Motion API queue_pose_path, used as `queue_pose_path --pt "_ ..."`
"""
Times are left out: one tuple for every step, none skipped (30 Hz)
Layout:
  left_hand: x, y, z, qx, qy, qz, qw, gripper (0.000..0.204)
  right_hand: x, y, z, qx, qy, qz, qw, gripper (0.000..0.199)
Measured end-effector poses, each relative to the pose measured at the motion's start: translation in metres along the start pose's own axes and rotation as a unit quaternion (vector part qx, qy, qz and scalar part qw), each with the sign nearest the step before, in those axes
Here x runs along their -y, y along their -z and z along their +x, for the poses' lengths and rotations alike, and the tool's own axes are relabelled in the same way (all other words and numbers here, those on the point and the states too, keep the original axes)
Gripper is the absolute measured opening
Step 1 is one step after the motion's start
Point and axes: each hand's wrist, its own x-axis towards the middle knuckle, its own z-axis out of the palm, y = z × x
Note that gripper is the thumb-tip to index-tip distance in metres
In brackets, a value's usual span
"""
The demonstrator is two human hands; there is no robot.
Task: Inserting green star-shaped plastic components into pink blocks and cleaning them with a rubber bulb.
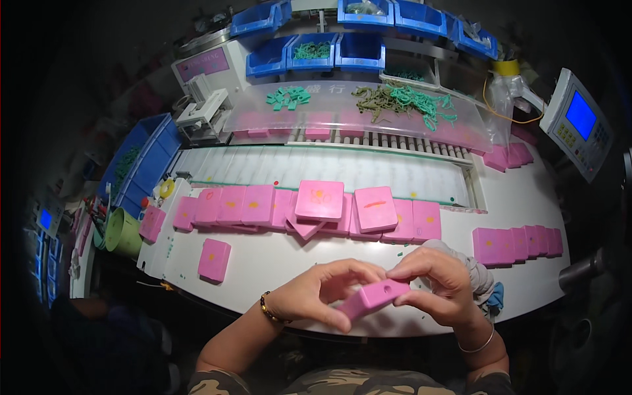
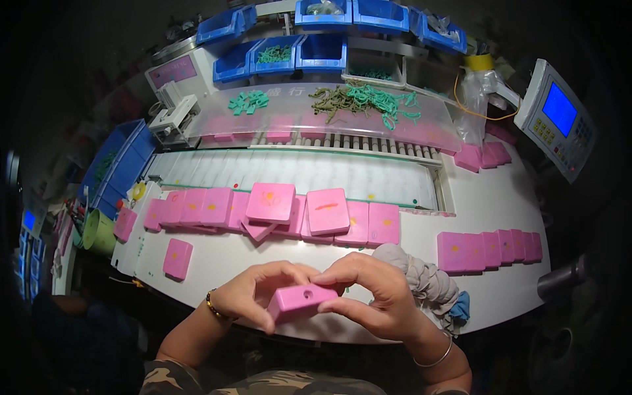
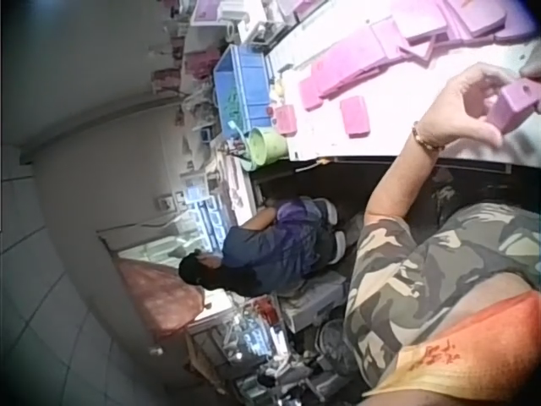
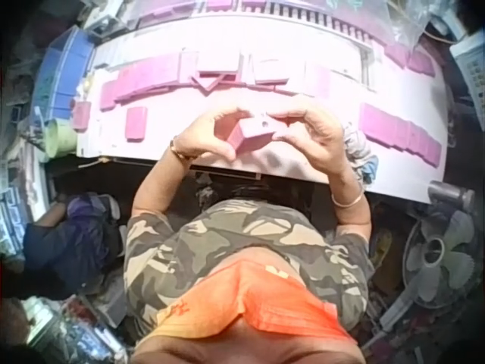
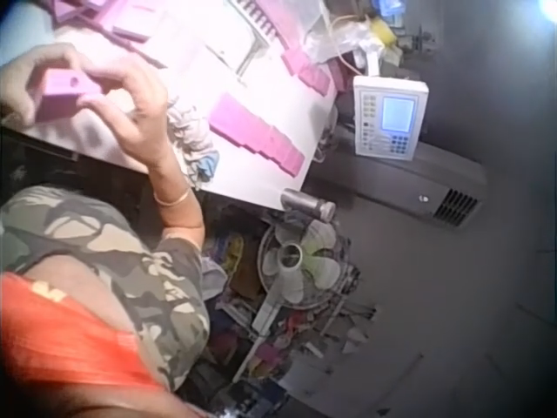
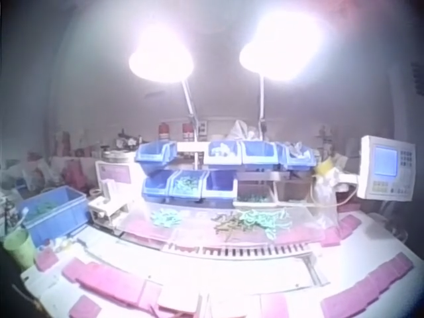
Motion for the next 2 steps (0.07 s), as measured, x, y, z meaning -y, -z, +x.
queue_pose_path --pt "-0.0006 0.0009 -0.0013 0.059 0.02 -0.042 0.997 0.067 -0.0002 -0.0011 0.0001 0.0 0.001 0.0 1.0 0.036" --pt "-0.0011 0.0016 -0.0018 0.059 0.019 -0.041 0.997 0.067 -0.0007 -0.0024 -0.0001 -0.01 -0.018 0.08 0.997 0.035"
